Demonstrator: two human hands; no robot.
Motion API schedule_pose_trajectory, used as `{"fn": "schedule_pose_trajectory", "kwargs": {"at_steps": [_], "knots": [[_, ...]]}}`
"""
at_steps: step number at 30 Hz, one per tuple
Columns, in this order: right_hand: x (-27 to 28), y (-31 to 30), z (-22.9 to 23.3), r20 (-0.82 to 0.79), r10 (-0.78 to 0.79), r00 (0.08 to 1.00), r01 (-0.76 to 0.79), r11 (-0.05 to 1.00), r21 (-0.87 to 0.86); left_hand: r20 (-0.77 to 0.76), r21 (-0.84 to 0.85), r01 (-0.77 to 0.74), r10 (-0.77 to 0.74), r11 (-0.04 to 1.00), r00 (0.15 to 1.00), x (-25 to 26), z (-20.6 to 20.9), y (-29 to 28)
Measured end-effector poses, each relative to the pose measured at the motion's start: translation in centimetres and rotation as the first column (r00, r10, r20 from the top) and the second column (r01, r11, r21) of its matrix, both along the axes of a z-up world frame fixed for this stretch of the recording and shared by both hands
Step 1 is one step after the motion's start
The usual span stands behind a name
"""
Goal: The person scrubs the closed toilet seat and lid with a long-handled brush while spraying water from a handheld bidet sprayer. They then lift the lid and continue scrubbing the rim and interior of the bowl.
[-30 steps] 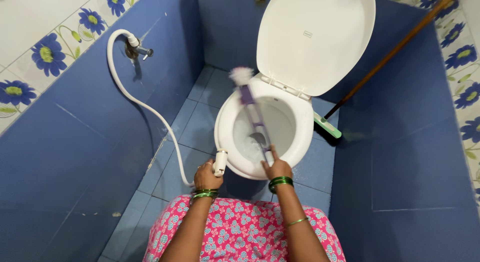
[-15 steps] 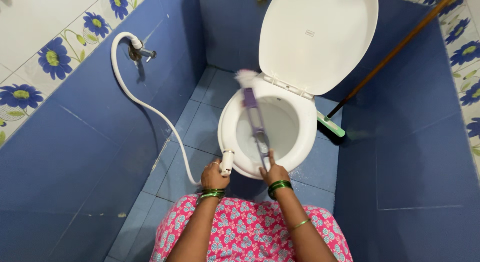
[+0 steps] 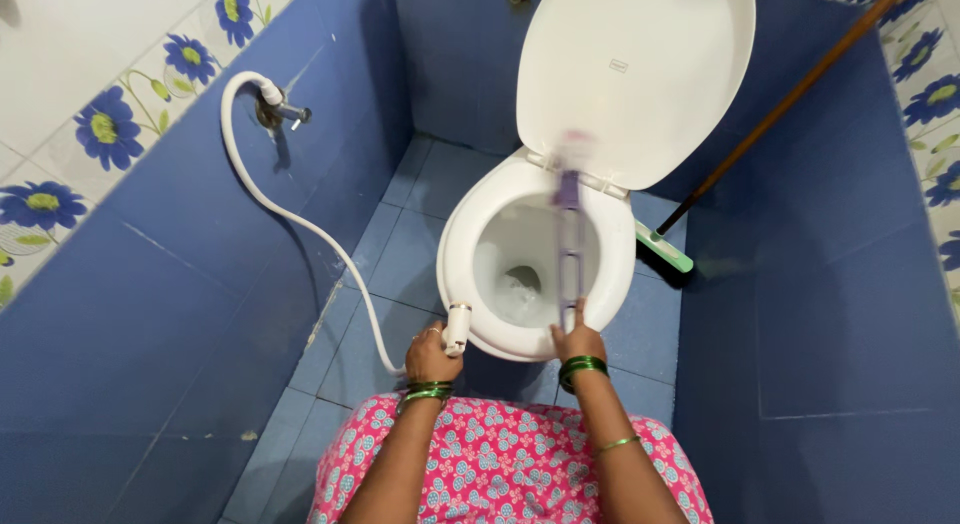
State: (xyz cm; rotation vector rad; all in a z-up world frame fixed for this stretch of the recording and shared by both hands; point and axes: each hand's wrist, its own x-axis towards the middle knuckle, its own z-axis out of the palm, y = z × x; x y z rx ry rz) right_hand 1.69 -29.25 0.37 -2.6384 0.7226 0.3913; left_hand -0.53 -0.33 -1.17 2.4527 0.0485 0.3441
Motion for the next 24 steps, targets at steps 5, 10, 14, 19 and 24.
{"fn": "schedule_pose_trajectory", "kwargs": {"at_steps": [5,10,14,19,24], "knots": [[-1.0,3.7,3.1,-0.085,0.292,0.953,-0.294,0.956,-0.013,0.028,-0.019,-0.004,0.005,1.0,1.0,-0.2,0.0,0.3],[0.0,1.0,2.4,-0.035,0.255,0.966,-0.257,0.964,-0.062,0.049,0.012,-0.035,0.035,0.999,0.998,-0.2,-1.0,1.1],[-0.1,-2.7,1.5,-0.022,-0.073,0.997,0.073,0.997,0.019,-0.001,0.024,-0.026,0.026,0.999,1.0,0.1,-1.3,1.0],[0.1,-0.1,0.2,-0.014,0.025,1.0,-0.024,0.997,0.071,0.052,0.012,0.0,-0.001,1.0,0.999,0.9,-1.1,0.8],[-1.8,4.3,3.9,-0.121,0.316,0.941,-0.312,0.949,0.056,0.031,0.038,0.01,-0.011,0.999,0.999,0.4,-1.6,0.9]]}}
